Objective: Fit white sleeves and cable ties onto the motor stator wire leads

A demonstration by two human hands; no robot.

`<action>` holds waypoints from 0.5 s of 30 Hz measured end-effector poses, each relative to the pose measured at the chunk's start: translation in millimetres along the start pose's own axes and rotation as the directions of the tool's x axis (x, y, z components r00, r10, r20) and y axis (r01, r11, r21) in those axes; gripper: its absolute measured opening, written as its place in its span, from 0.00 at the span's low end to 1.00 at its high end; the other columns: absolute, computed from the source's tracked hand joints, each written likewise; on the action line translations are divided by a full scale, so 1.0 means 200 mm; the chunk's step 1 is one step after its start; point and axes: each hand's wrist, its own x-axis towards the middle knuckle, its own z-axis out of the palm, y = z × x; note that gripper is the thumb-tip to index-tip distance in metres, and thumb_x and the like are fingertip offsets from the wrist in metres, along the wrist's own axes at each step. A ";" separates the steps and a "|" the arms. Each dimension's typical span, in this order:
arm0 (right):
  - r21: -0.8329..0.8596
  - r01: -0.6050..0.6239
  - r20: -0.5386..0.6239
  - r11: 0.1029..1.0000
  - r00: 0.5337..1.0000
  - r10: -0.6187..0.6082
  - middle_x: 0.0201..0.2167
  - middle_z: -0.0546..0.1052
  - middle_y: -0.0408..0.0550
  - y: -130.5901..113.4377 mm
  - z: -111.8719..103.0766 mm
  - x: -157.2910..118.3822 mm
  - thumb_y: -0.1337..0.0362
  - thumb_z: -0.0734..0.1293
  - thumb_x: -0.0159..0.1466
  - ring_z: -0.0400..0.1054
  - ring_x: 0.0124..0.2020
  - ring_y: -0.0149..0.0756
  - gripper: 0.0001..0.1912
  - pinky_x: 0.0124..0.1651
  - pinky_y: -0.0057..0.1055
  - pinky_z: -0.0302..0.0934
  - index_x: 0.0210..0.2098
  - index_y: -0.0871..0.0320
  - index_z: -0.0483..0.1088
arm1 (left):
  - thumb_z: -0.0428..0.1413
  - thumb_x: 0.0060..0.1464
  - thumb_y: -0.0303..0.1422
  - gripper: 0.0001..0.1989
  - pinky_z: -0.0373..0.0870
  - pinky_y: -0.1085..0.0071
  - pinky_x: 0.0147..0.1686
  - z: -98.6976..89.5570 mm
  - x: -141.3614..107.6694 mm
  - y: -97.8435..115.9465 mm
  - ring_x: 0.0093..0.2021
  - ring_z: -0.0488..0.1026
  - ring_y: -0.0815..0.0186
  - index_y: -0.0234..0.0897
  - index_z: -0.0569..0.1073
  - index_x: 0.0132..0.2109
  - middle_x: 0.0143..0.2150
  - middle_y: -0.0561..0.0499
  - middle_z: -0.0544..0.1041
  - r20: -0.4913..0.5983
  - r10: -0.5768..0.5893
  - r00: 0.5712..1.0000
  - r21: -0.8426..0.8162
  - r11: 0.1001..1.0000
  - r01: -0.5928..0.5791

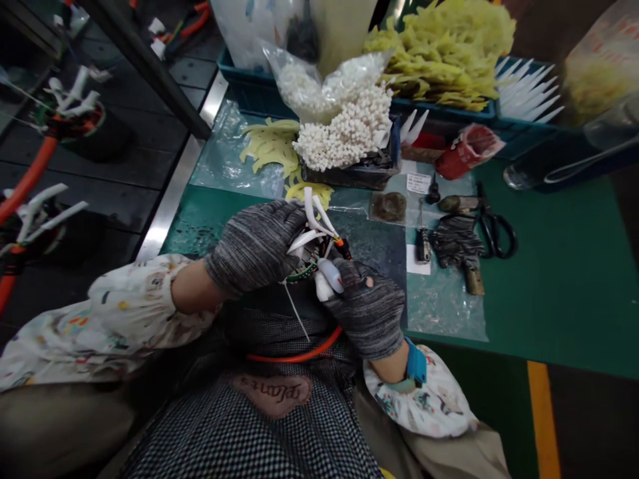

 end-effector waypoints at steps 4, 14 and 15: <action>0.023 -0.053 0.039 0.998 0.998 0.052 0.27 0.80 0.46 0.01 0.01 0.02 0.52 0.71 0.75 0.69 0.25 0.41 0.10 0.30 0.37 0.63 0.46 0.48 0.84 | 0.62 0.68 0.37 0.17 0.85 0.54 0.52 -0.05 0.10 0.01 0.53 0.86 0.45 0.34 0.82 0.58 0.54 0.39 0.87 0.077 -0.039 0.996 -0.039 0.998 0.042; 0.100 -0.221 0.000 0.970 0.975 0.222 0.33 0.88 0.51 0.08 -0.03 -0.06 0.48 0.71 0.73 0.80 0.28 0.47 0.17 0.31 0.41 0.73 0.46 0.52 0.86 | 0.60 0.69 0.38 0.20 0.85 0.49 0.55 -0.08 0.17 0.04 0.56 0.86 0.41 0.28 0.82 0.59 0.56 0.35 0.86 0.177 -0.083 0.981 -0.024 0.996 0.089; 0.149 -0.312 0.044 0.938 0.950 0.309 0.35 0.89 0.51 0.11 -0.05 -0.06 0.47 0.71 0.72 0.82 0.30 0.48 0.18 0.33 0.43 0.76 0.46 0.52 0.86 | 0.60 0.69 0.39 0.20 0.85 0.50 0.55 -0.08 0.16 0.04 0.56 0.86 0.42 0.28 0.81 0.60 0.57 0.35 0.86 0.171 -0.087 0.981 -0.034 0.995 0.094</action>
